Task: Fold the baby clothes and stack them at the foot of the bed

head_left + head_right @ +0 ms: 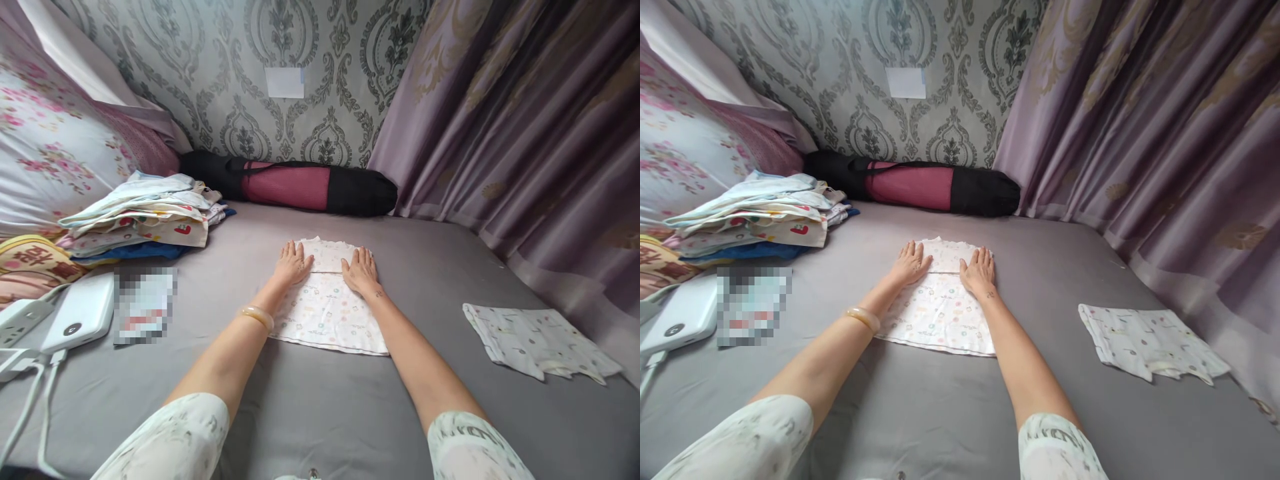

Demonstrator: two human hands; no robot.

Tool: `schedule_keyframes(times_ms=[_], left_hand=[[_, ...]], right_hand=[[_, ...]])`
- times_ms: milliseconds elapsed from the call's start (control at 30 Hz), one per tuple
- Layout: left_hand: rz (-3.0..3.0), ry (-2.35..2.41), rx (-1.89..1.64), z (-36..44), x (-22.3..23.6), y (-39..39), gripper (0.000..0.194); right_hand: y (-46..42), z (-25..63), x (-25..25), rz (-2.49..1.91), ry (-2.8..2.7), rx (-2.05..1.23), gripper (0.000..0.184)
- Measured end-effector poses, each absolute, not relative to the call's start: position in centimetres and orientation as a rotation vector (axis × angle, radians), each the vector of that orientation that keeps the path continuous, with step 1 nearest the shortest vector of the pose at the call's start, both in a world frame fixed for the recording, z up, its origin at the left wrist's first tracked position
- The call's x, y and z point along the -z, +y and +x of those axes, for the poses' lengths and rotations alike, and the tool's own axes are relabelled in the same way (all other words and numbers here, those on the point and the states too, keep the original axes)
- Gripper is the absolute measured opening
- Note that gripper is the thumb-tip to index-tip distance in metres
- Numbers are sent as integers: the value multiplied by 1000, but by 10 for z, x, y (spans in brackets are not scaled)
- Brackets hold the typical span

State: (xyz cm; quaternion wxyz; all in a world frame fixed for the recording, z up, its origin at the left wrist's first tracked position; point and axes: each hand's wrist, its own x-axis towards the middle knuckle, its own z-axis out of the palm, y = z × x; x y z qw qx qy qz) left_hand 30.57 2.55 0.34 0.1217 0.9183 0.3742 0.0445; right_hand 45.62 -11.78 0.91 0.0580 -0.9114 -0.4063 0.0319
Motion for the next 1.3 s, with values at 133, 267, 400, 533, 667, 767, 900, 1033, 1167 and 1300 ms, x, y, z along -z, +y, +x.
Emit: schedule_keyframes(times_ms=[133, 267, 400, 533, 667, 767, 900, 1033, 1167, 1300], left_hand=[[2667, 1086, -47, 306, -10, 27, 75], [2779, 1060, -220, 310, -19, 25, 72], [2886, 933, -367, 313, -20, 25, 65], [2854, 868, -104, 315, -18, 30, 64], [2885, 928, -249, 321, -20, 30, 63], [2906, 900, -201, 326, -21, 25, 59], [2880, 893, -166, 329, -20, 21, 60], [2894, 871, -218, 331, -18, 18, 60], [2894, 820, -166, 332, -14, 15, 61], [2893, 810, -211, 333, -10, 14, 58]], right_hand=[[-117, 456, -13, -2754, -1224, -145, 70], [-116, 458, -24, -2678, -1308, -43, 62], [-114, 461, -27, -2631, -1393, 25, 59], [-111, 462, -24, -2687, -1360, -193, 60], [-107, 458, -26, -2644, -1365, -120, 60], [-103, 455, -27, -2639, -1407, -163, 59], [-99, 452, -24, -2653, -1388, -208, 60], [-97, 449, -23, -2620, -1429, -174, 59], [-95, 444, -23, -2626, -1426, -185, 59], [-93, 439, -22, -2578, -1488, -143, 58]])
